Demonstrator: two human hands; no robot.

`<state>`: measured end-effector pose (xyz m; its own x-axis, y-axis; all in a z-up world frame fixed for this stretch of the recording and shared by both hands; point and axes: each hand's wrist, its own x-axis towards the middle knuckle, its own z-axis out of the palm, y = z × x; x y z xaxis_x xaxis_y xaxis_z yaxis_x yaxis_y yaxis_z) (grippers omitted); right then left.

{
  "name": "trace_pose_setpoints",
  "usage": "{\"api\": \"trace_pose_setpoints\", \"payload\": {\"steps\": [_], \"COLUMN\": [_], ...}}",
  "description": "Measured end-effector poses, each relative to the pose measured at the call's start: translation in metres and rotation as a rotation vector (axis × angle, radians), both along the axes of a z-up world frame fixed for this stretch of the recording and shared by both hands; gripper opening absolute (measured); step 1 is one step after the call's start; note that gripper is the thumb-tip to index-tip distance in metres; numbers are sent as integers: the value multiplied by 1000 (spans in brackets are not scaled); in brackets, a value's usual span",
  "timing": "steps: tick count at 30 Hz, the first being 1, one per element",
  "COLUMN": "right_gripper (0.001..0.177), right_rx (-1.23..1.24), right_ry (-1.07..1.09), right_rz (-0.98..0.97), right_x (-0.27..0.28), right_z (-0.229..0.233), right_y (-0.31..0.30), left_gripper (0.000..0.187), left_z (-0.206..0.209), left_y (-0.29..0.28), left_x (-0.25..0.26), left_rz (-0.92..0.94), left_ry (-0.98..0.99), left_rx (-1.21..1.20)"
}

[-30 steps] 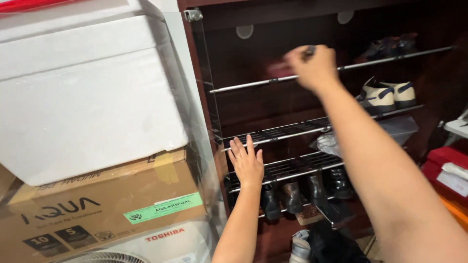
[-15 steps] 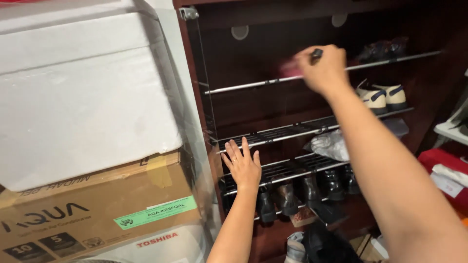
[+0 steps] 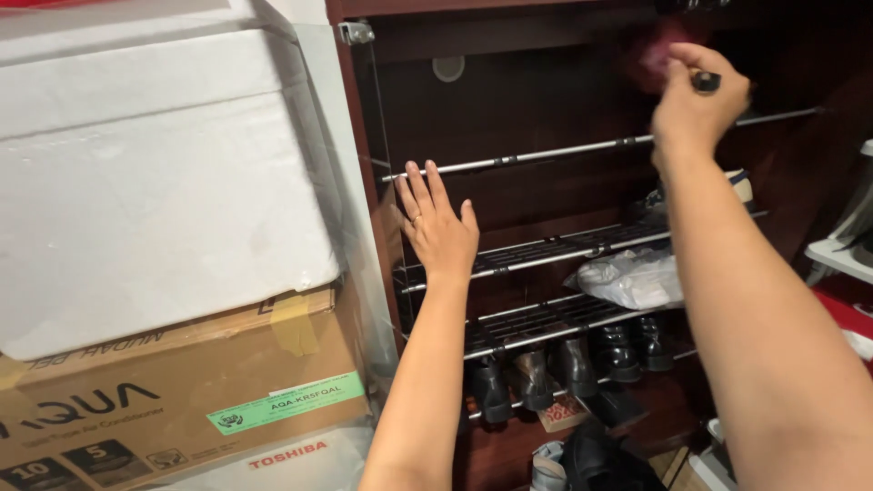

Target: Dusting a shoe rack and cleaning individual shoes with a duster.

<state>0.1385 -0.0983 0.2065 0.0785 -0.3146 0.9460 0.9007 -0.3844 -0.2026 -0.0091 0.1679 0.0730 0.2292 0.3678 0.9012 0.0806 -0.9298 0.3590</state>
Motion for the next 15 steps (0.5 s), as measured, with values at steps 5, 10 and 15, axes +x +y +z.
{"api": "trace_pose_setpoints", "payload": {"steps": [5,10,15], "right_gripper": [11,12,13], "right_rx": [3,-87,-1], "right_ry": [226,224,-193], "right_rz": [953,1152,89], "right_x": [-92,-90,-1], "right_z": [22,12,-25], "right_y": [73,83,63], "left_gripper": [85,82,83], "left_z": [-2,-9,-6], "left_y": [9,12,10], "left_x": [9,9,1], "left_rz": [67,222,239], "left_ry": [188,144,192], "left_rx": [-11,113,123]}}
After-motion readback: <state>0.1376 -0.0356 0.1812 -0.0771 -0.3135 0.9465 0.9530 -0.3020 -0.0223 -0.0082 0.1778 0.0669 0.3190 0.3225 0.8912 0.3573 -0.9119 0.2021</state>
